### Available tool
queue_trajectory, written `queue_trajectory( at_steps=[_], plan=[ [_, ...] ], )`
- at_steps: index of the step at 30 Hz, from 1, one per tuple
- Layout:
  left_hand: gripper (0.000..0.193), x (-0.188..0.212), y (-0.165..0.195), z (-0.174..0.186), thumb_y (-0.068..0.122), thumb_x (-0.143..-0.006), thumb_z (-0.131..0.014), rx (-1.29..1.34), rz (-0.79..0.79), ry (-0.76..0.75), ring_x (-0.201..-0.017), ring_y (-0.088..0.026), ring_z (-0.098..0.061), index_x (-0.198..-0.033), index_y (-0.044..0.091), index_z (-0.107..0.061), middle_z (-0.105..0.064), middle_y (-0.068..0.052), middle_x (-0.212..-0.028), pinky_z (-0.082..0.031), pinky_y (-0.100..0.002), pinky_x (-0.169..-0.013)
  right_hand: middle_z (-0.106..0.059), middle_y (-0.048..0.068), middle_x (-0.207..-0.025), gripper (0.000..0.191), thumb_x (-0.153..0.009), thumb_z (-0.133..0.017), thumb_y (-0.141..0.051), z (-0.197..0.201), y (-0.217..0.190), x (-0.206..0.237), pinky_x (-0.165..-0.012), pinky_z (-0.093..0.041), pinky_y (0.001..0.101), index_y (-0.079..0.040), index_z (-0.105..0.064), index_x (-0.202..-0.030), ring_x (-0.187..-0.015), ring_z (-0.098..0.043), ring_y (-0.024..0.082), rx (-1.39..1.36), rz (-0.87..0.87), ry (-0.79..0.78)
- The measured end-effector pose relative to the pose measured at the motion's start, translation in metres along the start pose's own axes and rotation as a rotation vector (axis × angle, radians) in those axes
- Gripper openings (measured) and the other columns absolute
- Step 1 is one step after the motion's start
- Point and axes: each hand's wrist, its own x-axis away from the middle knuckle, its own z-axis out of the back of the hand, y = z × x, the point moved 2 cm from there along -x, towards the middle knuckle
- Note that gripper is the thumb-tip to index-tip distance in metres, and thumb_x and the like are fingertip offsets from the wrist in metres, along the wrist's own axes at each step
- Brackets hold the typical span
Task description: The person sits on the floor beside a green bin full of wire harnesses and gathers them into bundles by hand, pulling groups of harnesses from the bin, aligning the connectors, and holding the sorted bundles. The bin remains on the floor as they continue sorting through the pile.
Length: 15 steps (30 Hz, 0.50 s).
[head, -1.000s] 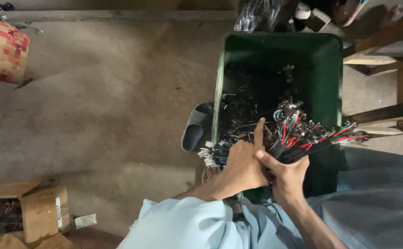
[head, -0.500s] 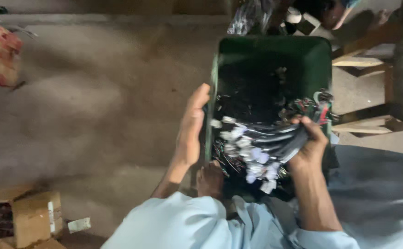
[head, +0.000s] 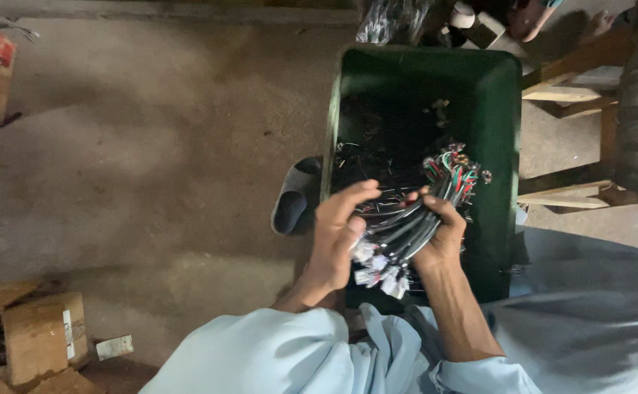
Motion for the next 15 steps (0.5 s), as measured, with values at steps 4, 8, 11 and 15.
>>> queue_trajectory(
  at_steps=[4, 8, 11, 15],
  plan=[
    [0.063, -0.002, -0.023, -0.004, 0.048, -0.109, -0.036, 0.323, 0.174, -0.004, -0.144, -0.031, -0.05, -0.136, -0.004, -0.059, -0.055, -0.02, -0.15, -0.034, -0.04, -0.123, -0.064, 0.01, -0.076, 0.01, -0.087, -0.07, -0.006, -0.011, -0.018, -0.017, -0.078, -0.058, 0.0403, 0.0, -0.063, -0.09, -0.073, -0.065, 0.022, 0.147, 0.006, 0.071],
    [0.058, -0.008, -0.079, 0.013, 0.043, -0.102, -0.053, 0.029, 0.346, 0.15, -0.142, -0.035, -0.053, -0.136, -0.003, -0.059, -0.059, -0.022, -0.146, -0.036, -0.042, -0.121, -0.064, 0.01, -0.076, 0.012, -0.082, -0.071, 0.002, -0.032, -0.078, -0.046, -0.071, -0.061, 0.038, 0.001, -0.064, -0.092, -0.071, -0.067, 0.023, 0.497, 0.063, 0.116],
    [0.071, -0.008, -0.123, 0.025, 0.037, -0.089, -0.071, -0.594, 0.409, 0.048, -0.135, -0.044, -0.05, -0.141, -0.004, -0.045, -0.051, -0.028, -0.145, -0.033, -0.052, -0.111, -0.066, 0.012, -0.09, 0.037, -0.069, -0.077, 0.003, -0.061, -0.108, -0.074, -0.07, -0.058, 0.0403, -0.004, -0.061, -0.102, -0.082, -0.068, 0.028, 1.067, 0.418, -0.117],
    [0.099, 0.016, -0.164, 0.005, 0.039, -0.08, -0.083, -0.895, 0.496, -0.134, -0.131, -0.057, -0.046, -0.142, -0.012, -0.024, -0.042, -0.038, -0.146, -0.038, -0.067, -0.102, -0.067, 0.023, -0.099, 0.065, -0.055, -0.093, -0.019, -0.095, -0.11, -0.125, -0.082, -0.057, 0.0463, 0.002, -0.06, -0.107, -0.094, -0.066, 0.04, 1.935, 0.824, -0.401]
  ],
)
